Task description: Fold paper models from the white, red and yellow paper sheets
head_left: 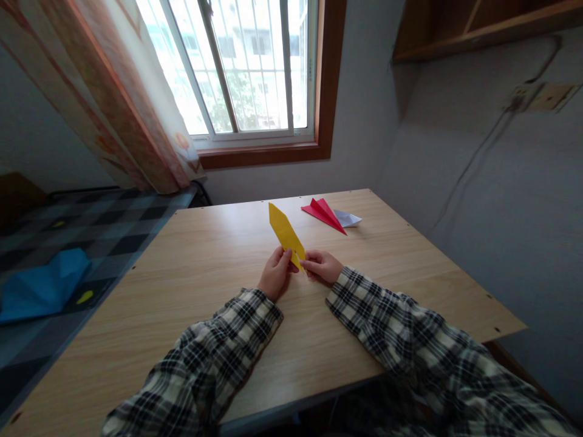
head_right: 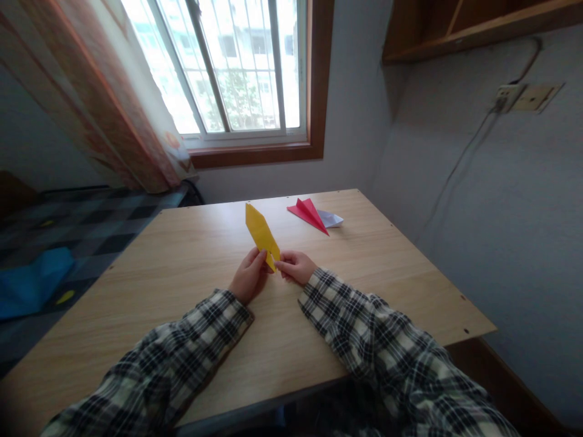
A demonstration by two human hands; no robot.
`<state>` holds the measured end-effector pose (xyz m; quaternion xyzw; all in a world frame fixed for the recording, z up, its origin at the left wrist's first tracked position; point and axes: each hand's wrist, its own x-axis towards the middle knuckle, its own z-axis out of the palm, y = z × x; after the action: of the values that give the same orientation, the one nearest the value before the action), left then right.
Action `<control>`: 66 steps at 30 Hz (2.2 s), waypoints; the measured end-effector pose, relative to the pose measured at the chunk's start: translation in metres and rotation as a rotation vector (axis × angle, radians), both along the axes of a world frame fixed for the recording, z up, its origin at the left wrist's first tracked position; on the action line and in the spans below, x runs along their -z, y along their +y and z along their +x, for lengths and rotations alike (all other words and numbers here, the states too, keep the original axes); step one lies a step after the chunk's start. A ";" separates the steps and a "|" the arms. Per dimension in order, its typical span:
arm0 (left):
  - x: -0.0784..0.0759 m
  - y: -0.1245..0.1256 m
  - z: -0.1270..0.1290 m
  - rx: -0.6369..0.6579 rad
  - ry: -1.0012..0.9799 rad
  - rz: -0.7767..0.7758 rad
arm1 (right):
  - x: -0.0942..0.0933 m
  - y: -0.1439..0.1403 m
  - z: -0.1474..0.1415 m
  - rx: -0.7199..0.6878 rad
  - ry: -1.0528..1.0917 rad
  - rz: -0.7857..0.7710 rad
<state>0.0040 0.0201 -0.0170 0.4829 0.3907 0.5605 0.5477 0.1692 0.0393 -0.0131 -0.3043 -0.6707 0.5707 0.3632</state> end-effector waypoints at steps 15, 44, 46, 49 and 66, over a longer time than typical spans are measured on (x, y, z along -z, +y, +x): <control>-0.006 -0.011 0.002 0.234 0.076 0.020 | 0.007 0.010 -0.001 0.072 0.121 -0.144; -0.008 -0.012 -0.001 0.185 0.183 -0.006 | 0.007 0.002 -0.002 0.104 0.194 -0.111; -0.008 -0.012 -0.001 0.187 0.200 -0.002 | 0.005 0.000 -0.002 0.100 0.201 -0.109; -0.010 -0.013 -0.001 0.218 0.236 0.008 | 0.002 -0.002 -0.002 0.088 0.216 -0.143; -0.012 -0.017 0.000 0.322 0.331 0.002 | -0.005 -0.009 -0.002 0.222 0.156 -0.083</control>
<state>0.0041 0.0035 -0.0046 0.6249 0.3925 0.3795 0.5581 0.1673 0.0305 -0.0083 -0.3463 -0.5785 0.5762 0.4621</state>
